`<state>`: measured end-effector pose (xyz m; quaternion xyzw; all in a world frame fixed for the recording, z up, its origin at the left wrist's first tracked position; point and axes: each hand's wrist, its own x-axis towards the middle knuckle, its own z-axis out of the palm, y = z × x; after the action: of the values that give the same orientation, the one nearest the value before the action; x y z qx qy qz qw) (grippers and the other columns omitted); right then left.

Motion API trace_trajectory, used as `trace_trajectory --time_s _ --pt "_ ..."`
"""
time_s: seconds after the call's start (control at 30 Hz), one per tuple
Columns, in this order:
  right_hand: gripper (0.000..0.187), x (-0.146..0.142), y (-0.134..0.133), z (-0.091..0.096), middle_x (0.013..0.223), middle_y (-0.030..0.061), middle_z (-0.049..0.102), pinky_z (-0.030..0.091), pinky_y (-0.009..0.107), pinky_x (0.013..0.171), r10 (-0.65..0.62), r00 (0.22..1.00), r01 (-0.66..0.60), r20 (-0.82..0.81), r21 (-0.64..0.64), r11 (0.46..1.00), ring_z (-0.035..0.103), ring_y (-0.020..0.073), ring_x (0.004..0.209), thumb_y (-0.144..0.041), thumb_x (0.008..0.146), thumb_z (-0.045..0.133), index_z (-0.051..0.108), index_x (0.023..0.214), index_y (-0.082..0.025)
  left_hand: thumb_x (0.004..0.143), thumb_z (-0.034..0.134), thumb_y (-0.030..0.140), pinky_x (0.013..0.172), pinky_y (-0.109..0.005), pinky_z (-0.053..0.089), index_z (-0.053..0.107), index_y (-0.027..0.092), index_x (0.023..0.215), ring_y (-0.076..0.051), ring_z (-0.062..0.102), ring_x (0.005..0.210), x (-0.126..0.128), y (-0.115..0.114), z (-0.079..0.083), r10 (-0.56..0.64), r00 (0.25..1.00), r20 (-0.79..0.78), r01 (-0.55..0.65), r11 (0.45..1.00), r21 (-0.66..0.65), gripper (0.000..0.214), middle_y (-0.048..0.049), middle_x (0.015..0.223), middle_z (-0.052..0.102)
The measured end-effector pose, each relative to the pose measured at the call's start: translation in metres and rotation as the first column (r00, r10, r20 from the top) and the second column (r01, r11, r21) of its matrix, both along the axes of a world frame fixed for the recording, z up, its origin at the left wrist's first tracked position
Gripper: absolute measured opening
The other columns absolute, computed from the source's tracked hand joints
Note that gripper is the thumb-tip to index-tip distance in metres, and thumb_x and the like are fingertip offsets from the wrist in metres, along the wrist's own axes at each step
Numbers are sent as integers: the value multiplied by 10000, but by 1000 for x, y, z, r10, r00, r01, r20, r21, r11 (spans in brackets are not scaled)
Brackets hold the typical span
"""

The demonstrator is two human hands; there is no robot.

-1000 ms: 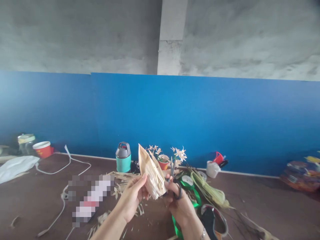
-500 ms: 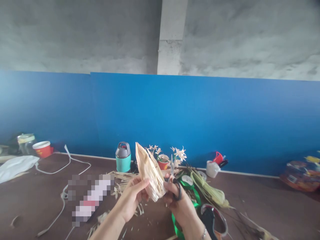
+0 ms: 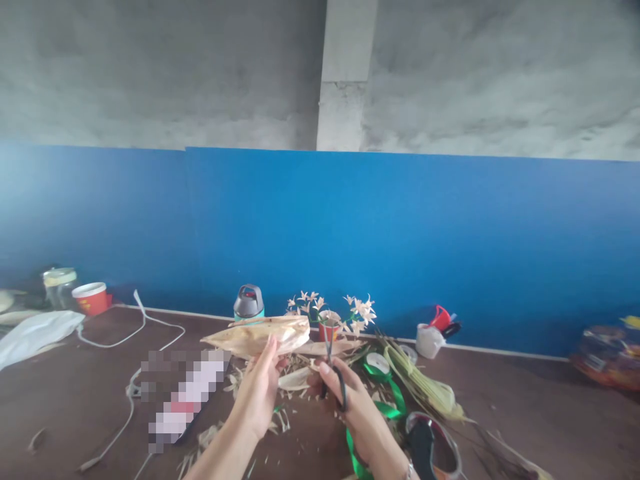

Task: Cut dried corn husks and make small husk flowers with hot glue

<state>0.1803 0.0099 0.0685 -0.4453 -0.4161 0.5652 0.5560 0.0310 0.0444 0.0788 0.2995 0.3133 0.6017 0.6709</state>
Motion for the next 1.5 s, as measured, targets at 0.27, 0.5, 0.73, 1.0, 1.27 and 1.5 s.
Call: trace_trajectory --time_s 0.27,0.5,0.73,1.0,1.27,1.5 --pt "380 -16 1 -8 766 25 639 409 238 635 208 974 -223 93 211 952 550 175 733 -486 628 721 642 818 -166 728 635 465 499 -228 434 639 152 877 -130 562 553 11 -10 2 -3 999 54 13 983 -183 347 -8 653 618" --pt "347 -18 1 -4 663 -1 594 376 224 568 147 983 -167 111 207 964 475 121 587 -468 641 716 641 777 -158 767 563 508 548 -258 462 594 176 1057 -182 633 641 15 -13 -5 -169 983 75 174 982 -66 442 -47 765 677" --pt "383 -19 2 -3 608 -13 546 333 211 504 138 983 -159 119 187 970 419 98 536 -486 608 732 631 758 -148 715 565 587 447 -262 431 576 166 1068 -158 586 492 14 -13 -4 -191 979 73 201 966 -164 550 -37 712 643" --pt "376 -17 2 -8 587 -28 550 336 200 511 142 986 -154 84 162 975 433 94 536 -445 570 774 629 749 -148 733 618 471 518 -249 455 635 162 985 -173 615 637 12 -12 -2 -134 986 102 143 986 -90 399 -41 740 666" --pt "398 -5 3 0 657 14 584 302 164 435 181 844 -253 -504 -78 964 531 118 573 -541 694 631 584 840 -173 659 607 145 697 -339 463 698 105 798 -221 620 724 2 -7 0 -271 955 119 261 961 95 170 -96 797 703" --pt "268 -5 0 -4 608 -8 577 309 163 451 160 881 -196 -446 -35 980 512 108 554 -293 634 721 599 837 -168 645 575 147 692 -412 466 680 110 792 -284 635 747 -3 -6 -4 -345 936 64 334 931 145 185 -110 814 700"
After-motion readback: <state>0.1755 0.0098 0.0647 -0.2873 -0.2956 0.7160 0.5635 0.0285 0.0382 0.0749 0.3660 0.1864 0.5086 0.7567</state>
